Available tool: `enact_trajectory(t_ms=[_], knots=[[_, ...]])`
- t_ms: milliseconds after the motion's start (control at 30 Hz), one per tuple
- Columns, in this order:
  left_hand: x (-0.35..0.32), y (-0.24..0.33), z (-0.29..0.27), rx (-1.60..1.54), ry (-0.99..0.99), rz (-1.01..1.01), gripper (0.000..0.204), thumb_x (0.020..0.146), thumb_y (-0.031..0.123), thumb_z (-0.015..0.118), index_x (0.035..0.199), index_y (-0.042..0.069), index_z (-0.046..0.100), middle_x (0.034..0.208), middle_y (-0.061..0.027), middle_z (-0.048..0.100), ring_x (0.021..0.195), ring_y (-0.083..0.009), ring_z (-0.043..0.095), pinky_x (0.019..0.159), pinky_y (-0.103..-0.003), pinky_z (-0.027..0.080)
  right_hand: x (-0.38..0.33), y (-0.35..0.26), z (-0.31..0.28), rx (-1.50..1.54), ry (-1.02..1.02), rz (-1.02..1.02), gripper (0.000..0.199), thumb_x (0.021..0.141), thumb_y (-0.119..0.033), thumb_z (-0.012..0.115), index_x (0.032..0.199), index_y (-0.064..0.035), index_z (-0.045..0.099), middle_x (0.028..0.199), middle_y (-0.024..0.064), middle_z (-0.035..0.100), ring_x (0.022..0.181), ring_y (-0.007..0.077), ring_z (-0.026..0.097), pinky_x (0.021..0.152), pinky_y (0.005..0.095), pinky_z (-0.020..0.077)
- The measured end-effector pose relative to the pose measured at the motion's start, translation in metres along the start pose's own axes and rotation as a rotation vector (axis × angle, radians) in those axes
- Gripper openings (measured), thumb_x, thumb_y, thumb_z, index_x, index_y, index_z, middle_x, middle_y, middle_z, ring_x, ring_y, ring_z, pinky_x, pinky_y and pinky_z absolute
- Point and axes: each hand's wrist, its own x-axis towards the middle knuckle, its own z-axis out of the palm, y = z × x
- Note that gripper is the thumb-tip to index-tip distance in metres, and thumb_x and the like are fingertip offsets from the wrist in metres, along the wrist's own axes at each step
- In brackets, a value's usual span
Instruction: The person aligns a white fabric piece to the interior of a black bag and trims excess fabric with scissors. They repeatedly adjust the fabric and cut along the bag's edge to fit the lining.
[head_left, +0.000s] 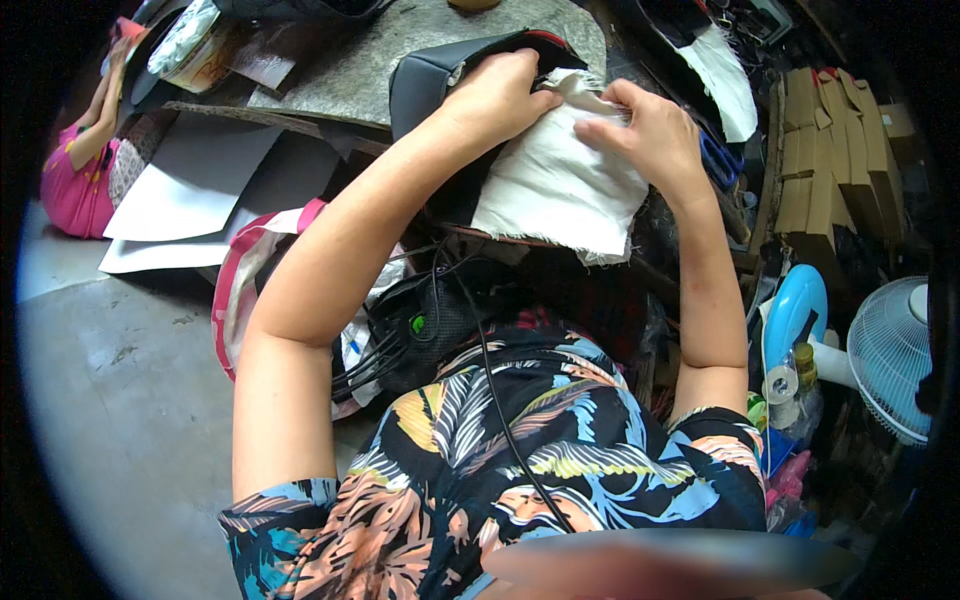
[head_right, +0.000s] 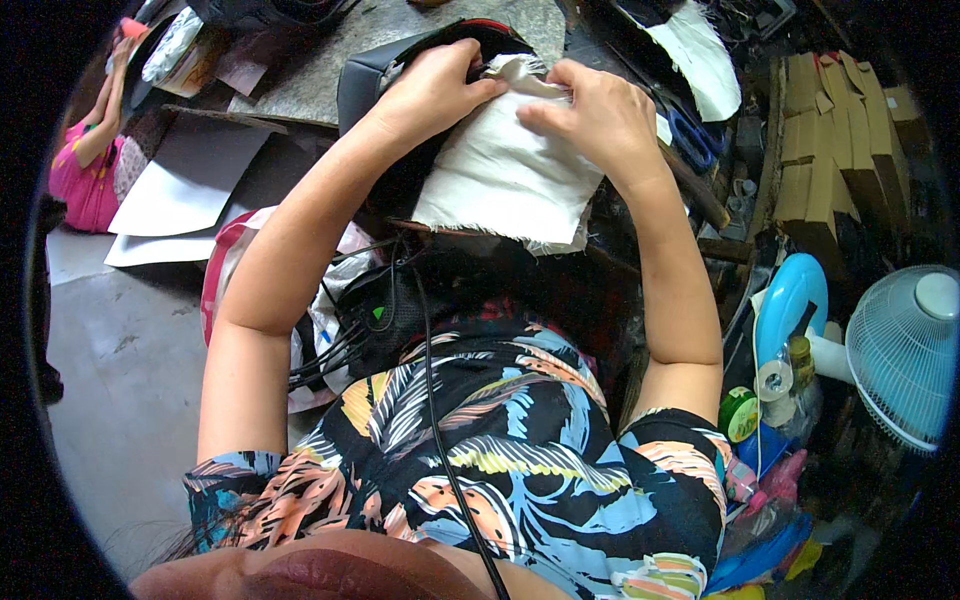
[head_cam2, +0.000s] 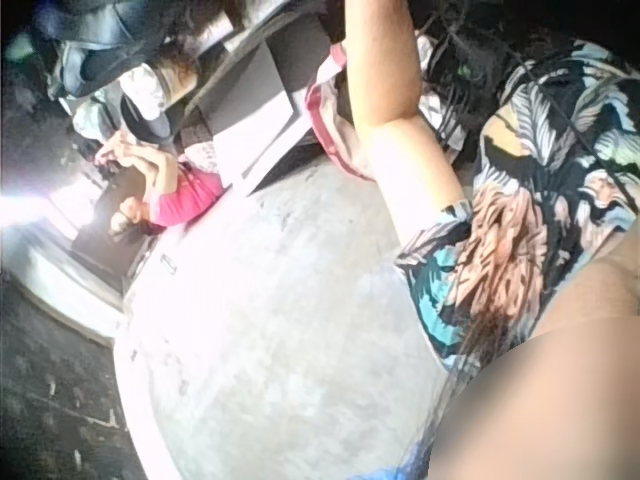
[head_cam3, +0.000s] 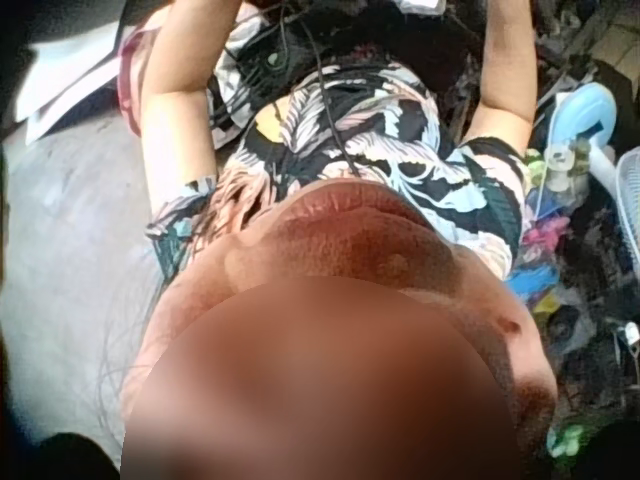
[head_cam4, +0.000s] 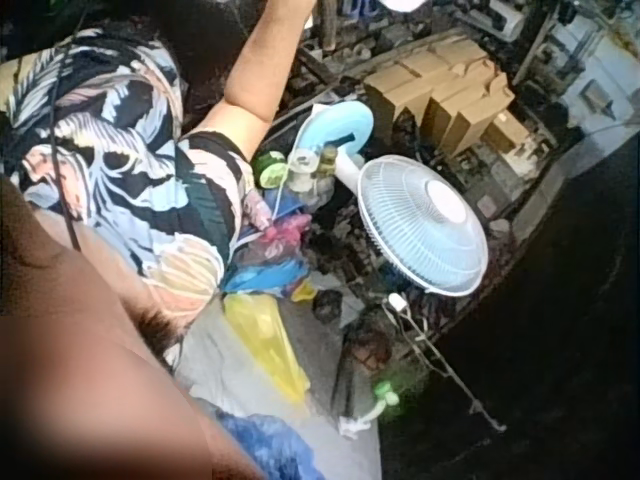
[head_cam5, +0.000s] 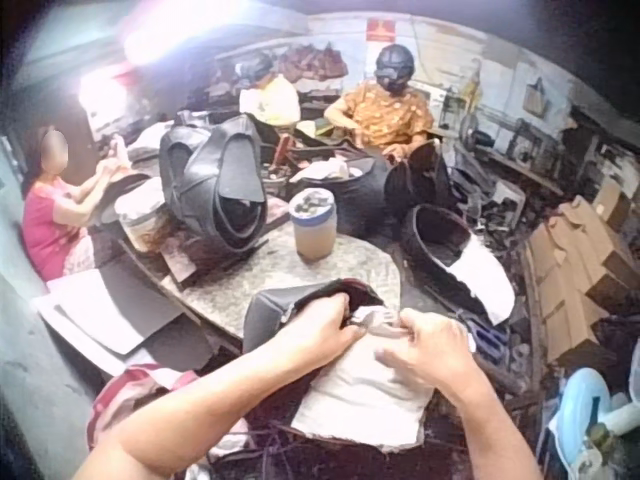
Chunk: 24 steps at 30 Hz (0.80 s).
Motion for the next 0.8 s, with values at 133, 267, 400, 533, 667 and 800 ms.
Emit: enact_trajectory(t_ms=[133, 267, 400, 533, 667, 800], knots=[[0.006, 0.000, 0.000, 0.028, 0.005, -0.010, 0.047, 0.085, 0.036, 0.074, 0.098, -0.007, 0.061, 0.092, -0.0287, 0.066, 0.089, -0.0428, 0.066, 0.078, -0.046, 0.051, -0.020, 0.006, -0.017, -0.115, 0.022, -0.114, 0.039, 0.079, -0.039, 0.078, 0.092, -0.0030, 0.069, 0.085, 0.0094, 0.068, 0.076, 0.0255, 0.064, 0.069, 0.0399, 0.0489], [0.008, -0.001, -0.002, 0.024, -0.039, -0.029, 0.048, 0.086, 0.037, 0.073, 0.100, -0.008, 0.062, 0.093, -0.0285, 0.067, 0.089, -0.0418, 0.066, 0.080, -0.045, 0.051, -0.035, 0.016, -0.023, 0.231, 0.064, 0.032, 0.029, 0.090, -0.029, 0.073, 0.094, -0.0005, 0.067, 0.077, 0.0082, 0.063, 0.067, 0.0134, 0.056, 0.065, 0.0279, 0.0469], [0.006, 0.000, -0.002, 0.034, 0.005, -0.004, 0.048, 0.086, 0.037, 0.073, 0.100, -0.007, 0.062, 0.093, -0.0275, 0.067, 0.088, -0.0400, 0.067, 0.079, -0.044, 0.051, -0.037, 0.023, -0.011, 0.294, 0.019, 0.219, 0.024, 0.094, -0.027, 0.069, 0.095, -0.0037, 0.067, 0.073, 0.0086, 0.064, 0.063, 0.0129, 0.055, 0.062, 0.0283, 0.0469], [0.006, 0.003, 0.001, 0.062, -0.006, -0.012, 0.046, 0.085, 0.037, 0.074, 0.096, -0.006, 0.061, 0.088, -0.0271, 0.066, 0.085, -0.0409, 0.066, 0.076, -0.045, 0.051, -0.040, 0.015, -0.009, -0.128, -0.056, 0.254, 0.027, 0.088, -0.036, 0.072, 0.097, -0.0117, 0.067, 0.080, 0.0097, 0.071, 0.078, 0.0285, 0.070, 0.069, 0.0410, 0.0536], [0.007, 0.001, 0.004, 0.066, 0.000, 0.003, 0.044, 0.085, 0.036, 0.074, 0.096, -0.005, 0.061, 0.086, -0.0268, 0.066, 0.082, -0.0427, 0.065, 0.073, -0.046, 0.051, -0.025, 0.003, -0.021, -0.049, 0.399, -0.156, 0.035, 0.077, -0.020, 0.081, 0.107, -0.0145, 0.063, 0.097, 0.0039, 0.065, 0.095, 0.0231, 0.065, 0.077, 0.0374, 0.0537], [0.006, -0.001, 0.007, 0.040, 0.031, 0.015, 0.042, 0.085, 0.033, 0.073, 0.096, -0.006, 0.060, 0.085, -0.0263, 0.066, 0.082, -0.0425, 0.065, 0.073, -0.045, 0.051, 0.005, -0.011, 0.004, 0.113, 0.395, -0.209, 0.039, 0.080, -0.028, 0.080, 0.112, -0.0107, 0.063, 0.103, 0.0061, 0.066, 0.096, 0.0253, 0.065, 0.084, 0.0390, 0.0535]])
